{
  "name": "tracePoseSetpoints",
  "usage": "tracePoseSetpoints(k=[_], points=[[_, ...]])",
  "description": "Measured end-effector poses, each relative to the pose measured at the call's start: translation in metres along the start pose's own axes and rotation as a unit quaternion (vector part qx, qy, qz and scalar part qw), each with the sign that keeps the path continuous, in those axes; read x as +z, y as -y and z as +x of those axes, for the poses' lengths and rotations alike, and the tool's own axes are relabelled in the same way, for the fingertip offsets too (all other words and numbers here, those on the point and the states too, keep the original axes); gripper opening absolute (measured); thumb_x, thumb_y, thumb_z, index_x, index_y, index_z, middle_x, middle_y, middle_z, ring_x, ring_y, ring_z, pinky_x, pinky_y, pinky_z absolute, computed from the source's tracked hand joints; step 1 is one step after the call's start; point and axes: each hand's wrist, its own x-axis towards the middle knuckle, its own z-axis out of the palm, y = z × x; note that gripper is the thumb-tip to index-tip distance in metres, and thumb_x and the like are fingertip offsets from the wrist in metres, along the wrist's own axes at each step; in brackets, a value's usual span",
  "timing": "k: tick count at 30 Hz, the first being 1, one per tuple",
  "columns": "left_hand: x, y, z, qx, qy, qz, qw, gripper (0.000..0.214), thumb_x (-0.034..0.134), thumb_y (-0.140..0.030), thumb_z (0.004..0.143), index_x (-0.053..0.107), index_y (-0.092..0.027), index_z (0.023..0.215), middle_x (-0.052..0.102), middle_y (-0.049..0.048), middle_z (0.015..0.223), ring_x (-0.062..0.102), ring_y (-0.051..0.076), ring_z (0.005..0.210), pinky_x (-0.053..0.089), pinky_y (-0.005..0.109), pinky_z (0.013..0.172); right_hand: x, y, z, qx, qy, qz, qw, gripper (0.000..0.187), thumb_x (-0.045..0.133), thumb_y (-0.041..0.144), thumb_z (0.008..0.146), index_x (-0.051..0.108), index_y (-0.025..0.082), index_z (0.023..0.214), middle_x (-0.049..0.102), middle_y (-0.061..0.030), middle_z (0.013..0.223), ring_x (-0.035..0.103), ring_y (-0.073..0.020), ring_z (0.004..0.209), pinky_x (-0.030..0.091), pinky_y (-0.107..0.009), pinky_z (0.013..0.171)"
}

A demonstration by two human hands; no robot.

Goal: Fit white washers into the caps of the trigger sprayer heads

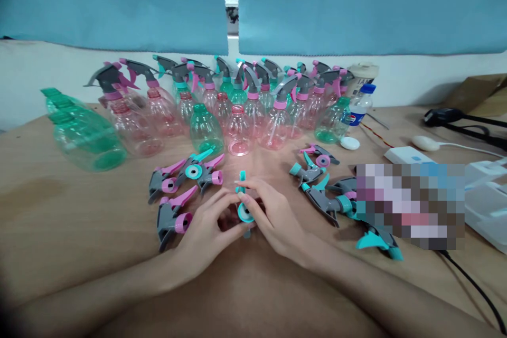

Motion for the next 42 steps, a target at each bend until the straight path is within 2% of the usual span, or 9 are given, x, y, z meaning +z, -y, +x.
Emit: tracePoseSetpoints(k=[4,9,15,19,25,31,42], points=[[-0.004,0.004,0.003,0.012,-0.024,0.035,0.999,0.019,0.064,-0.022,0.082,0.057,-0.024,0.1,0.056,0.001,0.098,0.056,0.018,0.085,0.046,0.034,0.076,-0.004,-0.002,-0.002,0.034,-0.002,0.027,0.999,0.026,0.048,0.029,0.093,0.054,0.024,0.117,0.062,-0.0062,0.115,0.064,-0.0189,0.092,0.053,-0.035,0.08],[-0.004,0.005,0.006,-0.005,-0.027,0.044,0.999,0.023,0.061,-0.014,0.083,0.056,-0.023,0.103,0.055,0.0015,0.103,0.055,0.018,0.09,0.045,0.033,0.08,-0.009,-0.003,-0.005,0.055,-0.026,0.042,0.997,0.016,0.053,0.032,0.09,0.056,0.022,0.102,0.061,-0.005,0.102,0.062,-0.016,0.079,0.054,-0.031,0.068],[-0.003,0.004,0.005,0.005,-0.017,0.051,0.999,0.024,0.06,-0.011,0.082,0.054,-0.022,0.103,0.053,0.0012,0.101,0.053,0.017,0.09,0.044,0.032,0.079,-0.013,-0.004,-0.006,-0.014,-0.034,-0.023,0.999,0.012,0.053,0.031,0.09,0.058,0.02,0.087,0.057,-0.0035,0.087,0.058,-0.0159,0.076,0.05,-0.029,0.066],[-0.003,0.004,0.005,0.013,-0.014,0.053,0.998,0.025,0.061,-0.014,0.082,0.053,-0.023,0.105,0.053,0.0017,0.102,0.053,0.019,0.093,0.044,0.034,0.081,-0.014,-0.005,-0.006,-0.037,0.005,-0.081,0.996,0.012,0.05,0.028,0.091,0.059,0.02,0.091,0.059,-0.0051,0.089,0.059,-0.0165,0.078,0.05,-0.03,0.069],[-0.002,0.005,0.005,0.009,-0.013,0.035,0.999,0.023,0.059,-0.015,0.083,0.053,-0.023,0.104,0.052,0.0014,0.101,0.053,0.018,0.089,0.044,0.033,0.079,-0.016,-0.005,-0.007,-0.064,0.012,-0.134,0.989,0.02,0.047,0.031,0.093,0.062,0.019,0.098,0.065,-0.0062,0.09,0.061,-0.0185,0.081,0.048,-0.032,0.07],[-0.004,0.005,0.007,0.007,-0.01,0.028,1.0,0.018,0.058,-0.016,0.084,0.054,-0.022,0.1,0.054,0.0026,0.101,0.054,0.019,0.089,0.045,0.034,0.079,-0.013,-0.003,-0.009,-0.054,0.021,-0.126,0.99,0.025,0.047,0.036,0.093,0.062,0.02,0.104,0.069,-0.0039,0.082,0.062,-0.0159,0.067,0.048,-0.029,0.065],[-0.005,0.006,0.007,0.016,-0.005,0.026,1.0,0.014,0.06,-0.025,0.085,0.055,-0.022,0.098,0.055,0.0021,0.097,0.054,0.018,0.085,0.044,0.031,0.074,-0.011,-0.003,-0.009,-0.048,0.068,-0.14,0.987,0.024,0.048,0.036,0.093,0.054,0.02,0.111,0.063,0.0017,0.068,0.057,-0.0129,0.056,0.04,-0.023,0.055]])
